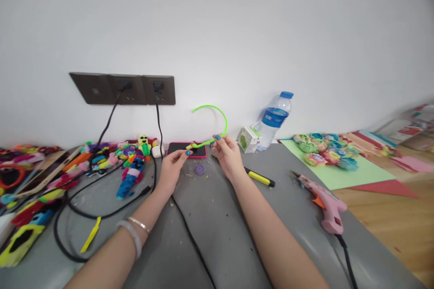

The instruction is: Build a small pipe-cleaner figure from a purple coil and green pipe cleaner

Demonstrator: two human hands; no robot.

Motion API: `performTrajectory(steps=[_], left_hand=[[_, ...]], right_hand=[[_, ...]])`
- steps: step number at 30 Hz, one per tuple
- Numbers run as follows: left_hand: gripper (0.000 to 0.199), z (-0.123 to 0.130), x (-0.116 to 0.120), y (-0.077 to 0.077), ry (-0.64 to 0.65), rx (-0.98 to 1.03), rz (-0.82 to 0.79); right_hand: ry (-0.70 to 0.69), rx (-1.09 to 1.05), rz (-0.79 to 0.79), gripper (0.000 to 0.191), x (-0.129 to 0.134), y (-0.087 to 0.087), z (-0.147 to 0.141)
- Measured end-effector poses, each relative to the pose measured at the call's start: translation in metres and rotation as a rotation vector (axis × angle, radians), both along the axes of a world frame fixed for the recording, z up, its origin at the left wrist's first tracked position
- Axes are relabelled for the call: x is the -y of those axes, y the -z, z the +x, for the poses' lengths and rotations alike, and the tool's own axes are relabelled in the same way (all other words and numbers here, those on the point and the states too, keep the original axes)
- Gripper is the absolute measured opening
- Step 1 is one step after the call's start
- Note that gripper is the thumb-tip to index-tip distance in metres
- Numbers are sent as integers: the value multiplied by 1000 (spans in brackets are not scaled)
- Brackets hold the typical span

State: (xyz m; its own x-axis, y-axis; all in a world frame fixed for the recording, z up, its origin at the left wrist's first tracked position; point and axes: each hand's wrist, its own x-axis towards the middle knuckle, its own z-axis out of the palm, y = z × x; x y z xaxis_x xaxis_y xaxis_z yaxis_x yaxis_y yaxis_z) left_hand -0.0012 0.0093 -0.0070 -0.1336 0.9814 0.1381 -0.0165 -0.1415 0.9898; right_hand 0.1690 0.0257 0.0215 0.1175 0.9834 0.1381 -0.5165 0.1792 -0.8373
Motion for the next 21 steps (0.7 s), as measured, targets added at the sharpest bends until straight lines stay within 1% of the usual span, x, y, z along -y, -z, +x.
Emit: performTrajectory(steps=[4, 7, 12, 21], left_hand=[[27, 1, -1, 1, -19, 69, 5], [25, 1, -2, 3, -13, 78, 29], [25, 0, -2, 4, -27, 87, 38], [23, 0, -2, 2, -24, 117, 38]], right_hand=[[-62, 10, -73, 29, 1, 1, 0], [-100, 31, -109, 30, 1, 3, -1], [-143, 36, -135, 33, 0, 5, -1], [-170, 29, -149, 33, -1, 6, 0]])
